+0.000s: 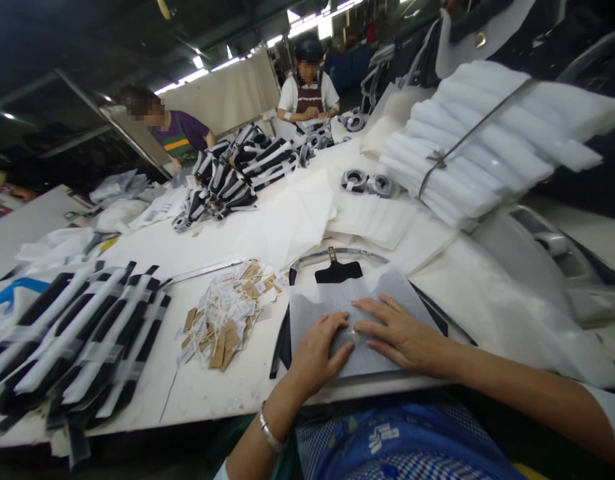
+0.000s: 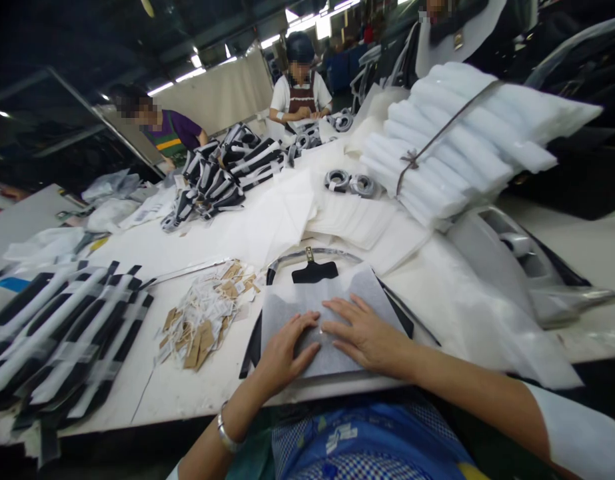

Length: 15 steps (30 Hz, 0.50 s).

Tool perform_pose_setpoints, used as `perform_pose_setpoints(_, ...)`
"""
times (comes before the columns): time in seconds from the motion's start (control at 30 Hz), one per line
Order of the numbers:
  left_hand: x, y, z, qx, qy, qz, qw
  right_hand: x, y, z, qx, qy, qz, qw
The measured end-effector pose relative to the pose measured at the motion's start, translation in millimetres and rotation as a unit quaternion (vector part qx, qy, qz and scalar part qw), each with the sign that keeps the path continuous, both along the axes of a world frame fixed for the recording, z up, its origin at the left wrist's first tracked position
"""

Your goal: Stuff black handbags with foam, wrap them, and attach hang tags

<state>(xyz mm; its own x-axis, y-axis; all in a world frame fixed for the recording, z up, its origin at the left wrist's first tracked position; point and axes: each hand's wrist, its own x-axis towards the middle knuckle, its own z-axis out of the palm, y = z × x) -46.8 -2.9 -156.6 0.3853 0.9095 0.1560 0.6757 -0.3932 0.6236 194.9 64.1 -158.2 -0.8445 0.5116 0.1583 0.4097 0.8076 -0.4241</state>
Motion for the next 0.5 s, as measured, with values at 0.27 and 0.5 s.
perform_pose_setpoints(0.27,-1.7,5.3,7.1,-0.042,-0.013,-0.010,0.999,-1.0,-0.3,-6.8,0.026,0.005,0.004,1.000)
perform_pose_setpoints(0.5,0.4,4.0,5.7,-0.016,0.004,-0.005,1.000,0.3,1.4,-5.9,0.041,-0.030,0.043,0.998)
